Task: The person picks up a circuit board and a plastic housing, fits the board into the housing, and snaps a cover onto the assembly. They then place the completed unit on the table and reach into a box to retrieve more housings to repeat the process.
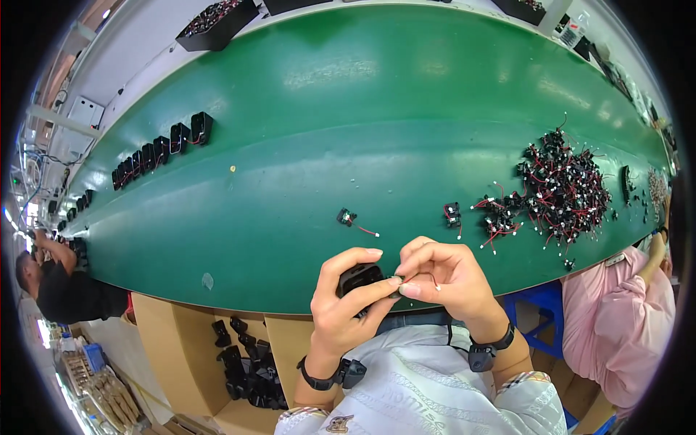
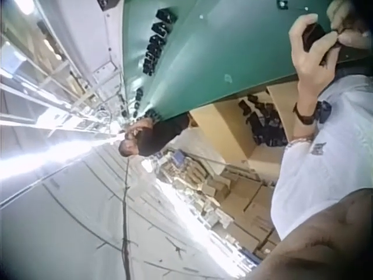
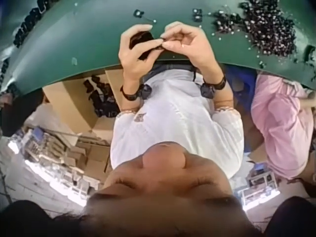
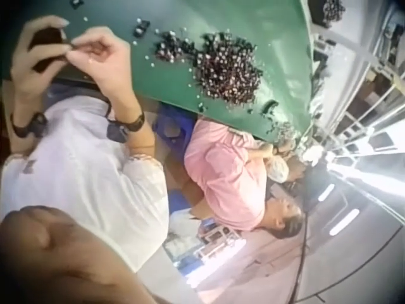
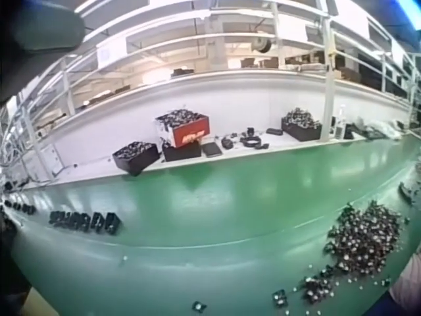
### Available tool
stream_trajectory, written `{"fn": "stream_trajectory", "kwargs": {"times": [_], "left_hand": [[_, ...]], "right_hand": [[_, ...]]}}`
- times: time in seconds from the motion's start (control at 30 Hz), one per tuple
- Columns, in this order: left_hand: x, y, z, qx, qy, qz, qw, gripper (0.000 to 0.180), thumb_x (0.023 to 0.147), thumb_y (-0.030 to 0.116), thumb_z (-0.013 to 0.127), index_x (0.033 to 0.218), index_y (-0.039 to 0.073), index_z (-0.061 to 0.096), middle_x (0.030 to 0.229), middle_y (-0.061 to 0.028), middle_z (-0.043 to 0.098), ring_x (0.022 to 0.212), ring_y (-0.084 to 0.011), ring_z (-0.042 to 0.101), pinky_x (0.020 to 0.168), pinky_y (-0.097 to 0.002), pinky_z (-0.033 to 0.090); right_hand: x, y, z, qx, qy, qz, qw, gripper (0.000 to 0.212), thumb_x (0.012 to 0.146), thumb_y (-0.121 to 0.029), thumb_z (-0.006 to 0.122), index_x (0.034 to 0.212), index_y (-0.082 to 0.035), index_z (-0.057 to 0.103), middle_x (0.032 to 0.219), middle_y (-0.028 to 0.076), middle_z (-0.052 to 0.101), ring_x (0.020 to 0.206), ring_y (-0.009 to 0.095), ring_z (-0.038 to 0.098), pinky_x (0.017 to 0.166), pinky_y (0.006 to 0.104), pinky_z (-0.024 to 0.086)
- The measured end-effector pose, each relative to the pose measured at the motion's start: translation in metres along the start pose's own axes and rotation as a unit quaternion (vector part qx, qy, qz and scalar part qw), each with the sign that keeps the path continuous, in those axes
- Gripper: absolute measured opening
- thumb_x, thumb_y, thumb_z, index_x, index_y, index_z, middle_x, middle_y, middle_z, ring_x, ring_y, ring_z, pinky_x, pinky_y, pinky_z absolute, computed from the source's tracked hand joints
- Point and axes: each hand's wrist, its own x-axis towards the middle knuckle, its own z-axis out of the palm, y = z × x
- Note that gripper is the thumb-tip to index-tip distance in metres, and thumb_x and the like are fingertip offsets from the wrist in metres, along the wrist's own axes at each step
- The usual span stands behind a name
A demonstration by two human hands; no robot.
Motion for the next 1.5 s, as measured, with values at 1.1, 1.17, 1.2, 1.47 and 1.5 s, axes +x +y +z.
{"fn": "stream_trajectory", "kwargs": {"times": [1.1,1.17,1.2,1.47,1.5], "left_hand": [[-0.01,0.0,-0.012,-0.091,-0.123,-0.112,0.982,0.079,0.064,-0.007,0.078,0.137,0.005,0.049,0.134,-0.0192,0.051,0.119,-0.0349,0.056,0.095,-0.0391,0.05],[-0.008,-0.001,-0.013,-0.088,-0.129,-0.11,0.981,0.078,0.064,-0.007,0.078,0.136,0.005,0.049,0.134,-0.019,0.051,0.118,-0.0347,0.057,0.094,-0.0388,0.051],[-0.008,-0.001,-0.013,-0.081,-0.126,-0.095,0.984,0.078,0.064,-0.007,0.078,0.136,0.005,0.049,0.133,-0.0189,0.052,0.118,-0.0342,0.057,0.092,-0.0389,0.051],[-0.016,-0.008,-0.005,-0.12,-0.077,-0.034,0.989,0.083,0.067,-0.004,0.083,0.14,0.004,0.043,0.135,-0.0191,0.054,0.117,-0.0324,0.058,0.093,-0.0388,0.052],[-0.019,-0.01,-0.006,-0.155,-0.078,-0.051,0.983,0.083,0.068,-0.003,0.084,0.14,0.004,0.042,0.136,-0.0198,0.053,0.118,-0.0312,0.058,0.093,-0.0375,0.052]], "right_hand": [[-0.015,0.019,-0.009,-0.449,-0.033,-0.365,0.814,0.02,0.08,0.006,0.07,0.086,-0.004,0.054,0.104,0.021,0.071,0.08,0.023,0.064,0.068,0.0299,0.053],[-0.013,0.015,-0.006,-0.433,-0.043,-0.323,0.84,0.019,0.078,0.005,0.072,0.088,-0.003,0.058,0.1,0.018,0.07,0.08,0.021,0.062,0.071,0.0299,0.053],[-0.013,0.014,-0.005,-0.434,-0.042,-0.322,0.84,0.019,0.078,0.005,0.072,0.088,-0.003,0.058,0.1,0.018,0.07,0.08,0.021,0.062,0.071,0.0299,0.053],[-0.01,0.003,-0.006,-0.338,-0.036,-0.209,0.917,0.019,0.078,0.003,0.08,0.096,-0.004,0.076,0.095,0.01,0.066,0.084,0.016,0.065,0.072,0.0265,0.053],[-0.009,0.003,-0.007,-0.308,-0.032,-0.186,0.933,0.018,0.079,0.003,0.08,0.095,-0.003,0.075,0.097,0.01,0.066,0.087,0.016,0.065,0.074,0.0266,0.053]]}}
